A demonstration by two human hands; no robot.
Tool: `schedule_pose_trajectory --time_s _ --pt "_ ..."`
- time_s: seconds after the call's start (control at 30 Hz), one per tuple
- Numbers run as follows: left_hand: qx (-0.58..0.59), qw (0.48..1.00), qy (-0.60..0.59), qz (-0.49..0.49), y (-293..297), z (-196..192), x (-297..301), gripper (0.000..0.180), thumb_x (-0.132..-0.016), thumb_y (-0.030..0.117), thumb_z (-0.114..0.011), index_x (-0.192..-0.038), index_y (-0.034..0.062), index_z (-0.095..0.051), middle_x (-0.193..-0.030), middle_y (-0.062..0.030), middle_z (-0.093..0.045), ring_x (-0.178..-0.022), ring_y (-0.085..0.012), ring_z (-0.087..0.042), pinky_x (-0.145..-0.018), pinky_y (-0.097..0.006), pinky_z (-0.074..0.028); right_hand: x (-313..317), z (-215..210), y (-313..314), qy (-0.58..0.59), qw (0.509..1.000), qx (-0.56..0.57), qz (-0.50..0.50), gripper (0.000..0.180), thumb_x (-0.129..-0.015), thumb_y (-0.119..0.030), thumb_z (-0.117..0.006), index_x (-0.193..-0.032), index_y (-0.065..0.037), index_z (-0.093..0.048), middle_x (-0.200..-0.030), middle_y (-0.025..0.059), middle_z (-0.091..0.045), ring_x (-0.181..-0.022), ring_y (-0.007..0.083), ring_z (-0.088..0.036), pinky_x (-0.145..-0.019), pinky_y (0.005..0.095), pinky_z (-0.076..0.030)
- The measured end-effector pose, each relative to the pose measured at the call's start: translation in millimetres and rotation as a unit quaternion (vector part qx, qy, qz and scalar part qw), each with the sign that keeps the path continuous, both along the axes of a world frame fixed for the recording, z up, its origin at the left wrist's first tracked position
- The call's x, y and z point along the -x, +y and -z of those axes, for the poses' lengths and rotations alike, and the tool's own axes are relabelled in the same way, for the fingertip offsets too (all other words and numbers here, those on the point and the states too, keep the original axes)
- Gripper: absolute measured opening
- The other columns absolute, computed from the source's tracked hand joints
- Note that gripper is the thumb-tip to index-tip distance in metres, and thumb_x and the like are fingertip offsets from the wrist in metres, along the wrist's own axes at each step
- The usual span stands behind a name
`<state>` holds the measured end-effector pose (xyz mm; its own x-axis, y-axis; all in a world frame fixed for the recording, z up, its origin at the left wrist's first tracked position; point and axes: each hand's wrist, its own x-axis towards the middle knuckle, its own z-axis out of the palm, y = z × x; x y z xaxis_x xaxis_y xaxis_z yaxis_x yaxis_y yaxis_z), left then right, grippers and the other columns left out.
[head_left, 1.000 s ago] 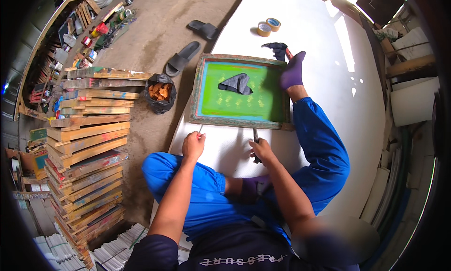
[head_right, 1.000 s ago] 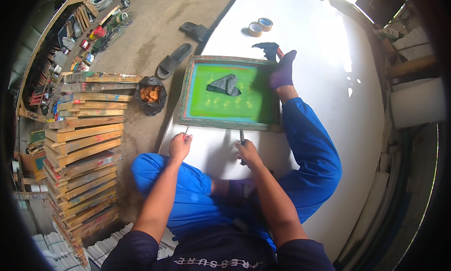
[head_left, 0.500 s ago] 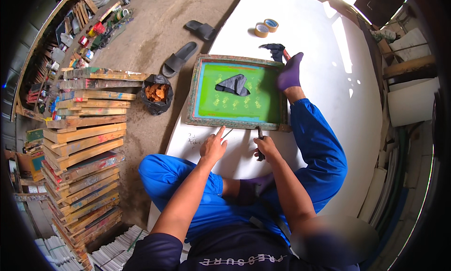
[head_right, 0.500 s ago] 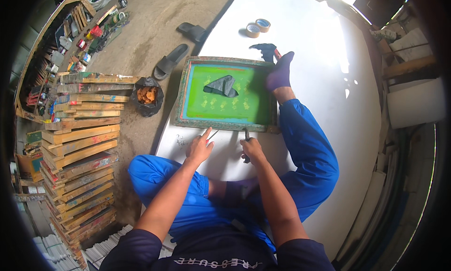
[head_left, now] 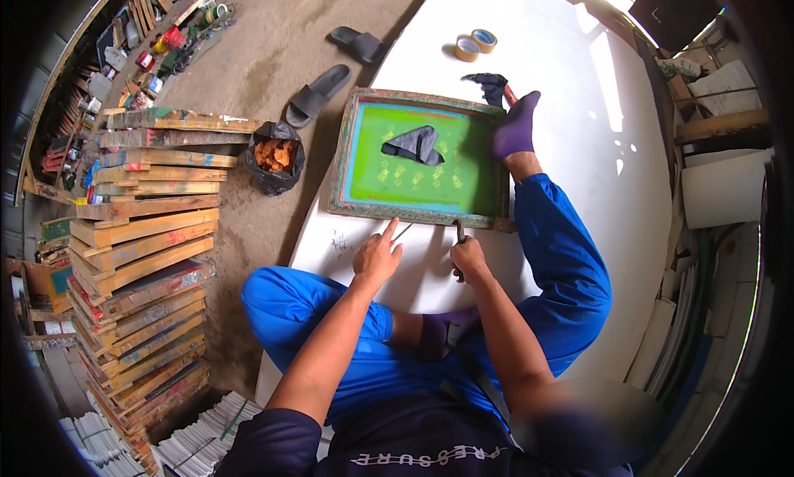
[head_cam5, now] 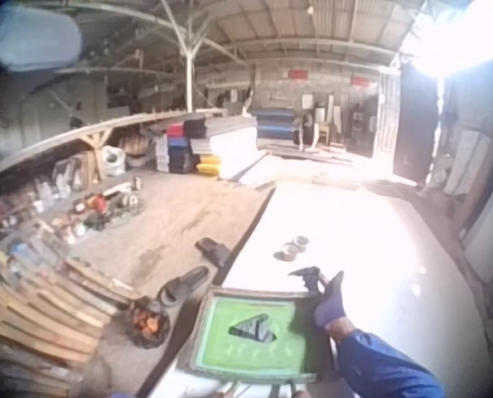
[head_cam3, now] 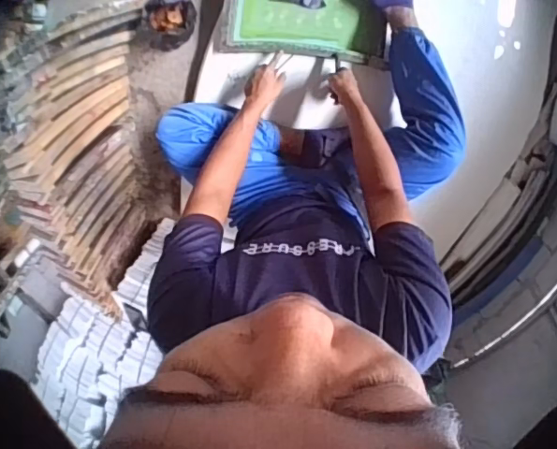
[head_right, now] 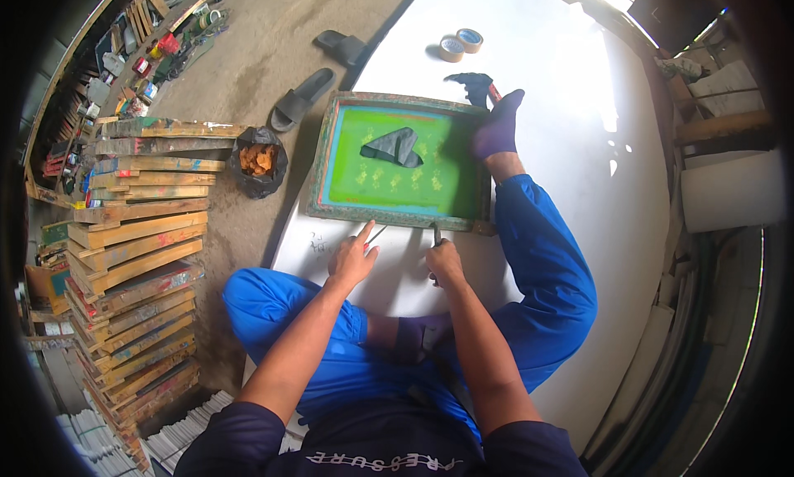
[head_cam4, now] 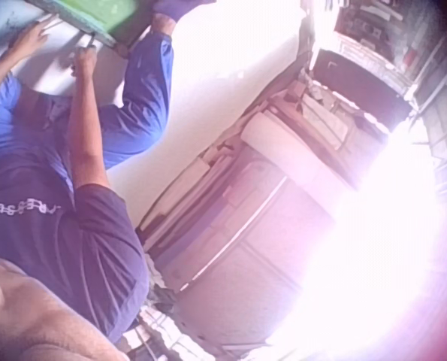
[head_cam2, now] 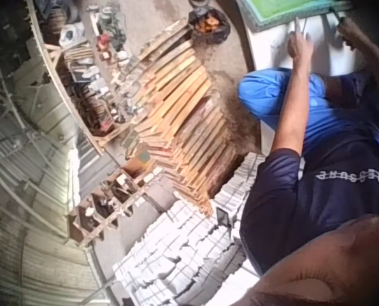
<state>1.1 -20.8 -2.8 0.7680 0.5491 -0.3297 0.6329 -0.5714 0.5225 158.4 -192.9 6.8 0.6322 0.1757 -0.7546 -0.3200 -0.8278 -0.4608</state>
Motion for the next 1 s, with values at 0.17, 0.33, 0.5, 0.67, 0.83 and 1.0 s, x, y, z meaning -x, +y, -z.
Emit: schedule_pose_trajectory --time_s 0.17,0.33,0.5,0.67,0.83,1.0 --pt "-0.008 1.0 -0.01 -0.004 -1.6 8.3 1.8 0.07 -0.093 0.036 -0.067 -0.157 0.0335 -0.038 -0.104 -0.0174 -0.071 -0.096 -0.0372 -0.07 -0.082 -0.05 -0.056 2.1 8.3 -4.1 -0.035 0.999 -0.017 -0.008 0.026 -0.087 -0.009 -0.048 -0.104 0.002 -0.065 -0.076 0.0174 -0.069 -0.061 0.0256 -0.07 -0.047 0.0404 -0.051" --pt "-0.013 1.0 -0.017 -0.022 -2.3 11.1 0.5 0.068 -0.091 0.032 -0.071 -0.154 0.0321 -0.045 -0.1 -0.0138 -0.072 -0.096 -0.0347 -0.07 -0.083 -0.049 -0.056 2.1 15.4 -8.0 -0.021 0.998 -0.058 0.012 0.025 -0.085 -0.006 -0.049 -0.102 0.003 -0.065 -0.07 0.015 -0.066 -0.052 0.0252 -0.065 -0.044 0.041 -0.049" --pt "-0.006 1.0 -0.013 -0.027 -0.7 3.1 -3.0 0.067 -0.09 0.033 -0.072 -0.153 0.0322 -0.047 -0.101 -0.0139 -0.072 -0.096 -0.0341 -0.071 -0.083 -0.048 -0.056 -8.0 30.4 -21.5 0.069 0.981 -0.172 0.064 0.012 -0.081 -0.003 -0.056 -0.091 0.003 -0.061 -0.063 0.0137 -0.06 -0.045 0.0247 -0.058 -0.039 0.0411 -0.045" --pt "0.023 0.999 -0.026 -0.008 7.0 0.8 1.3 0.06 -0.092 0.036 -0.068 -0.149 0.0234 -0.052 -0.108 -0.0155 -0.072 -0.1 -0.0366 -0.07 -0.086 -0.049 -0.056 -8.3 22.3 -26.2 0.145 0.95 -0.255 0.109 0.008 -0.079 0.0 -0.06 -0.086 -0.001 -0.057 -0.064 0.0124 -0.059 -0.047 0.025 -0.057 -0.043 0.0389 -0.047" --pt "0.103 0.983 -0.147 -0.032 15.2 -4.1 14.5 0.035 -0.091 0.03 -0.074 -0.12 0.0108 -0.072 -0.093 -0.013 -0.076 -0.087 -0.0324 -0.072 -0.079 -0.043 -0.056 20.0 13.8 -23.7 0.19 0.933 -0.299 0.065 0.014 -0.081 0.0 -0.061 -0.094 -0.001 -0.058 -0.065 0.012 -0.059 -0.049 0.023 -0.059 -0.043 0.038 -0.048" --pt "0.152 0.966 -0.189 -0.085 26.4 -14.0 29.7 0.027 -0.092 0.026 -0.074 -0.112 0.0074 -0.075 -0.092 -0.0097 -0.077 -0.084 -0.0199 -0.071 -0.077 -0.035 -0.054 68.8 2.3 20.6 0.26 0.909 -0.324 -0.027 0.015 -0.083 0.0 -0.06 -0.097 -0.002 -0.056 -0.067 0.0126 -0.062 -0.049 0.0231 -0.06 -0.045 0.0369 -0.05"
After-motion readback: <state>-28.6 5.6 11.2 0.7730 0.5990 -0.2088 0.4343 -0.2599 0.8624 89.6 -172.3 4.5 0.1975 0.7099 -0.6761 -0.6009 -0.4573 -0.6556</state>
